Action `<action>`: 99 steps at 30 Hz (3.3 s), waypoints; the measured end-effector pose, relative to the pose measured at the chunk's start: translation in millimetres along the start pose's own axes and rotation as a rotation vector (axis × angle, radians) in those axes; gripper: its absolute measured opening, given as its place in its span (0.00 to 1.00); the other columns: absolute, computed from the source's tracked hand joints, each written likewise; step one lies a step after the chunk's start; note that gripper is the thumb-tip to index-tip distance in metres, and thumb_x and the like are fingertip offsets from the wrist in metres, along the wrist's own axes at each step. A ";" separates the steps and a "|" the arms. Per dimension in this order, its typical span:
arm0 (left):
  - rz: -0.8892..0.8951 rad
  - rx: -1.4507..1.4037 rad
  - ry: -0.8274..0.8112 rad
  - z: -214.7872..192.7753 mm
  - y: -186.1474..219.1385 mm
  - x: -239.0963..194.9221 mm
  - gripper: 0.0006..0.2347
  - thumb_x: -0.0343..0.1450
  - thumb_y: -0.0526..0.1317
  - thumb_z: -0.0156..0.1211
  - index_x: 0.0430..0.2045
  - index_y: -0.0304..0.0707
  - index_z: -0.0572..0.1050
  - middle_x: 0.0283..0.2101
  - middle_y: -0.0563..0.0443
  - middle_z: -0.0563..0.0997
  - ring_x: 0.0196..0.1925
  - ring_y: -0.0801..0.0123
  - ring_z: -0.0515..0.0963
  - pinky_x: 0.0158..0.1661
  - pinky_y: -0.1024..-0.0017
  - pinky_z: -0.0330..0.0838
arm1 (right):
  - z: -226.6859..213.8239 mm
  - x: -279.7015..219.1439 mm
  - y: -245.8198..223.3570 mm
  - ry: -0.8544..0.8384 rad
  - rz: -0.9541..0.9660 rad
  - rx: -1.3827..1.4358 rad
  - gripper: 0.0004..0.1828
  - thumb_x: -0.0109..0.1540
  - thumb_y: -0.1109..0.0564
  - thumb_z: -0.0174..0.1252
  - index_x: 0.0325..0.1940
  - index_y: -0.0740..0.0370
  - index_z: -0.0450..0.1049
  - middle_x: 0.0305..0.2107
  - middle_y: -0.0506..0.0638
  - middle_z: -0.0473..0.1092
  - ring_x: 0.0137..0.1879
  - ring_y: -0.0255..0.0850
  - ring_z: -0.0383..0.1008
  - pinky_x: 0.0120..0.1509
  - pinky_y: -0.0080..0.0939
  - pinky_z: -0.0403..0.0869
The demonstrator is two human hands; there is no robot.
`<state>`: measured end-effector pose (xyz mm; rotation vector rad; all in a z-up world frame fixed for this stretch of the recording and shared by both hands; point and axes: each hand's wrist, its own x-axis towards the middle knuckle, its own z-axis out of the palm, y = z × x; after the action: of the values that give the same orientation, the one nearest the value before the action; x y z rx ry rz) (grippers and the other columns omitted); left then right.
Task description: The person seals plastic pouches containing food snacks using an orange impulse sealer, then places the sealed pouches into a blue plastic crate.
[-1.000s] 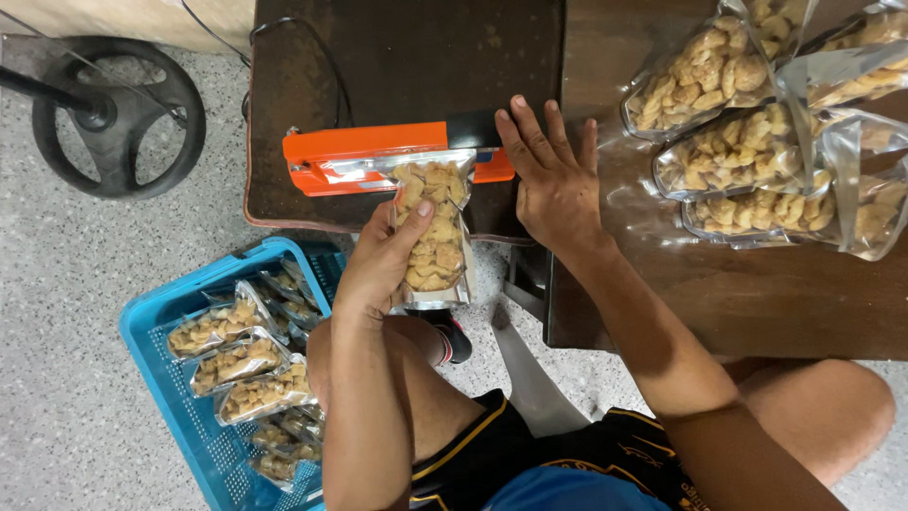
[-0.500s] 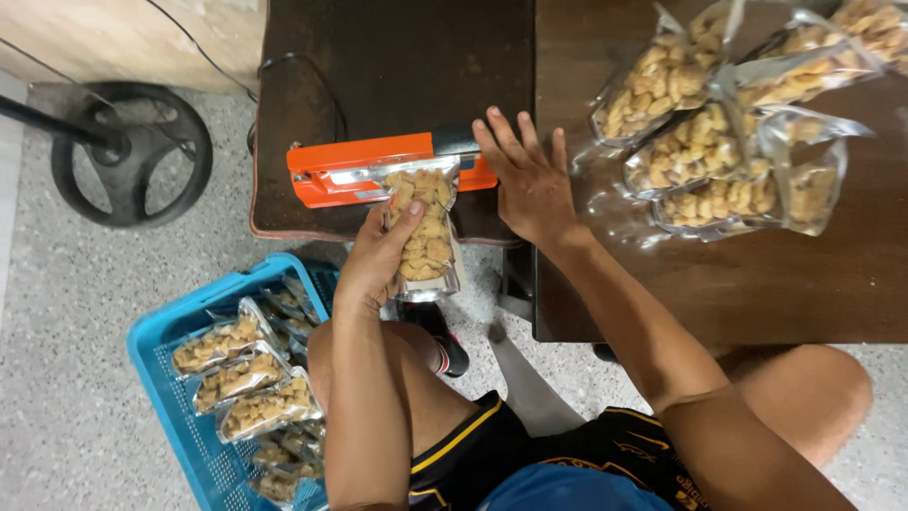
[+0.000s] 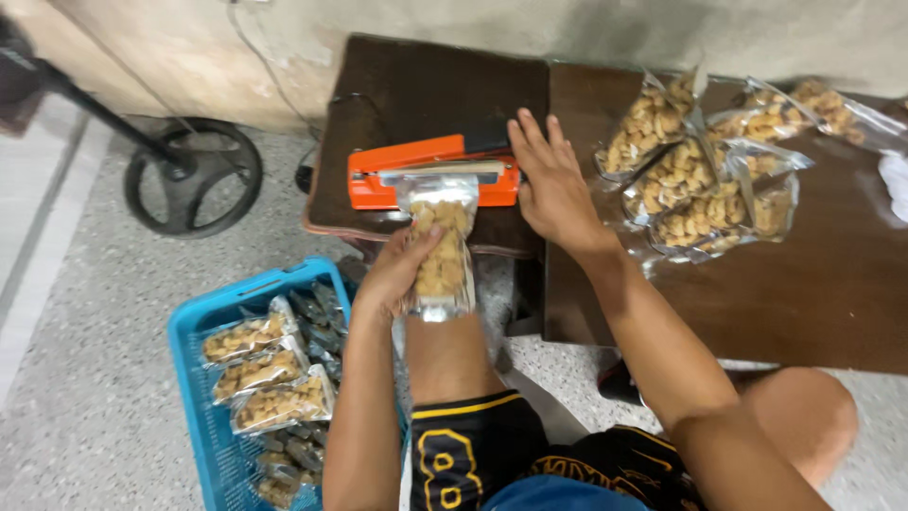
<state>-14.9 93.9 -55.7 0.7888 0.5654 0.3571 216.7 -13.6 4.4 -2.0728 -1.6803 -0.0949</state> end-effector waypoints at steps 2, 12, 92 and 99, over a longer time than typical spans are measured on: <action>0.004 -0.034 -0.056 -3.3 6.2 -22.5 0.20 0.73 0.43 0.64 0.53 0.26 0.72 0.41 0.43 0.83 0.36 0.66 0.86 0.35 0.66 0.83 | -2.2 -12.3 -14.4 0.037 0.017 0.158 0.42 0.60 0.68 0.50 0.80 0.60 0.52 0.78 0.60 0.50 0.82 0.65 0.46 0.78 0.54 0.61; 0.104 0.358 -0.133 -72.2 -9.2 -121.5 0.31 0.67 0.40 0.70 0.65 0.33 0.62 0.58 0.45 0.74 0.58 0.66 0.74 0.56 0.70 0.73 | 81.0 -14.2 -81.5 -0.796 0.163 0.733 0.17 0.68 0.52 0.57 0.50 0.69 0.79 0.36 0.58 0.78 0.41 0.38 0.76 0.47 0.42 0.76; -0.051 -0.025 -0.129 61.6 -40.5 47.4 0.25 0.73 0.41 0.57 0.67 0.40 0.62 0.58 0.48 0.78 0.54 0.67 0.82 0.53 0.67 0.79 | -9.3 -8.5 8.6 0.012 0.011 -0.277 0.38 0.58 0.65 0.53 0.75 0.68 0.59 0.70 0.64 0.60 0.71 0.66 0.62 0.68 0.62 0.68; -0.057 -0.107 0.170 29.1 -7.3 51.9 0.22 0.73 0.42 0.58 0.60 0.27 0.69 0.51 0.39 0.82 0.46 0.62 0.86 0.45 0.66 0.82 | 23.6 6.6 5.3 -0.022 0.013 -0.276 0.38 0.63 0.65 0.51 0.79 0.60 0.55 0.75 0.56 0.52 0.79 0.62 0.50 0.74 0.72 0.57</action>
<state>44.5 98.7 -62.3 0.6413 0.7205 0.4012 217.9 1.0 -16.0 -2.2898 -1.7495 -0.3178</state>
